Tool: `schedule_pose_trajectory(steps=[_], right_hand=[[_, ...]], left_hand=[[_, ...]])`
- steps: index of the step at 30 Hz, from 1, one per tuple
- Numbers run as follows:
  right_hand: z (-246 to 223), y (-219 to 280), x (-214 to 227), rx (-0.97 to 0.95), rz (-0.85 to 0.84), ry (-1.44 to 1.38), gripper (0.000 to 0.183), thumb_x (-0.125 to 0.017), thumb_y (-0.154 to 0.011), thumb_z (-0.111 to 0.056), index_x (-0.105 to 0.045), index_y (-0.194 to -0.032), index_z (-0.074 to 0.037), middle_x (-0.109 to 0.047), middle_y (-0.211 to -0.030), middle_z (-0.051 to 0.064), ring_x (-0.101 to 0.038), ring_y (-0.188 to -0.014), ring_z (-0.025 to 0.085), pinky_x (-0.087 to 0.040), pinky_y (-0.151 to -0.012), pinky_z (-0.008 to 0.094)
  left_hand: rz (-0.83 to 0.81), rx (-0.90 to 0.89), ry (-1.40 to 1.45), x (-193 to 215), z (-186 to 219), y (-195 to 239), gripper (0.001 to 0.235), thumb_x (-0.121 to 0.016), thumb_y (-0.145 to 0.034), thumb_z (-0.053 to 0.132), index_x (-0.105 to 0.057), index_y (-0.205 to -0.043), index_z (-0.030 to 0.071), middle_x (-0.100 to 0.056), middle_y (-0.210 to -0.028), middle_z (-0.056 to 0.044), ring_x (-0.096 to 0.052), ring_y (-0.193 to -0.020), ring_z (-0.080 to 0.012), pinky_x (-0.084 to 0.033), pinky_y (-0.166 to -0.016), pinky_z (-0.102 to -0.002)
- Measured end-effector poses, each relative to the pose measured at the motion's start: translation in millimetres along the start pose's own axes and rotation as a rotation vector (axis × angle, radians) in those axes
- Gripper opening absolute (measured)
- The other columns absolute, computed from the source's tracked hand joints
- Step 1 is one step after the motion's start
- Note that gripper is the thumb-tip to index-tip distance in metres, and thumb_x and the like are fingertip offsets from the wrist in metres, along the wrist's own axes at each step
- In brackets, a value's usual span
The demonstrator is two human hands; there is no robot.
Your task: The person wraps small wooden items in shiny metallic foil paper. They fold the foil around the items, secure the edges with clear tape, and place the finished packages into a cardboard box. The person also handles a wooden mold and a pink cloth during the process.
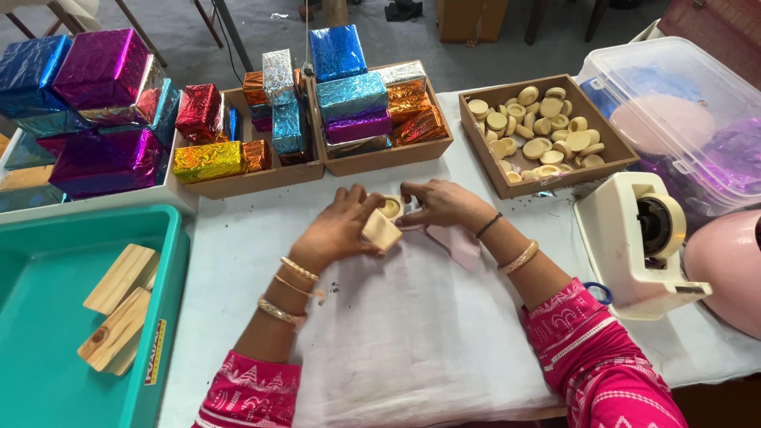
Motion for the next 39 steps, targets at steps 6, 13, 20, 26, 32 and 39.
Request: schedule_pose_trajectory(steps=[6,13,20,26,32,39], right_hand=[[1.0,20.7,28.2,0.115,-0.202,0.055,0.058,-0.076,-0.075,-0.054,-0.063,-0.123,-0.025,-0.076,-0.09,0.014,-0.073,-0.086,0.029,-0.056,-0.074,0.045],[71.4,-5.4,6.2,-0.028,0.12,0.249,0.038,-0.066,-0.092,-0.051,-0.068,-0.12,-0.025,-0.072,-0.106,0.003,-0.069,-0.098,0.025,-0.053,-0.089,0.041],[44.2,5.5,26.2,-0.08,0.156,0.317,0.046,-0.067,-0.088,-0.054,-0.066,-0.12,-0.021,-0.059,-0.121,0.007,-0.052,-0.121,0.027,-0.04,-0.102,0.044],[17.0,37.4,68.5,0.187,0.517,0.264,0.031,-0.072,-0.093,-0.04,-0.068,-0.109,-0.013,-0.064,-0.116,0.008,-0.058,-0.116,0.028,-0.045,-0.103,0.044],[18.1,68.9,120.4,0.008,0.447,0.375,0.029,-0.074,-0.093,-0.035,-0.068,-0.111,-0.012,-0.065,-0.108,0.008,-0.063,-0.1,0.027,-0.053,-0.087,0.041],[134.3,139.5,199.6,-0.311,0.497,0.54,0.031,-0.076,-0.093,-0.034,-0.07,-0.117,-0.017,-0.07,-0.114,0.012,-0.066,-0.108,0.031,-0.051,-0.095,0.045]], left_hand=[[0.27,-0.114,-0.101,-44.2,-28.1,-29.6,0.09,-0.081,-0.072,0.064,-0.046,-0.144,0.023,-0.049,-0.14,-0.008,-0.041,-0.136,-0.0304,-0.041,-0.107,-0.052],[0.217,-0.249,0.01,-44.5,-36.1,-34.5,0.092,-0.079,-0.072,0.063,-0.044,-0.146,0.023,-0.039,-0.156,-0.009,-0.029,-0.145,-0.0333,-0.033,-0.109,-0.054],[0.391,-0.169,-0.078,-65.5,-42.3,-43.4,0.077,-0.075,-0.083,0.059,-0.051,-0.142,0.014,-0.052,-0.134,-0.008,-0.047,-0.121,-0.0311,-0.043,-0.099,-0.051],[0.443,-0.146,-0.052,-59.5,-36.8,-42.5,0.069,-0.075,-0.08,0.054,-0.057,-0.132,0.013,-0.055,-0.126,-0.006,-0.049,-0.113,-0.0299,-0.042,-0.093,-0.049],[0.411,-0.119,-0.037,-58.3,-35.8,-39.4,0.067,-0.072,-0.084,0.055,-0.056,-0.133,0.013,-0.057,-0.125,-0.005,-0.05,-0.111,-0.0285,-0.041,-0.093,-0.047],[0.406,-0.107,-0.05,-60.5,-37.3,-41.1,0.069,-0.07,-0.085,0.056,-0.054,-0.138,0.013,-0.057,-0.127,-0.006,-0.05,-0.112,-0.0282,-0.04,-0.094,-0.047]])
Point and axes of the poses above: each hand's wrist, its own y-axis away from the middle knuckle, its own x-axis out of the back of the hand, z = x × y, the point moved 1 cm from there along -y, towards the middle knuckle
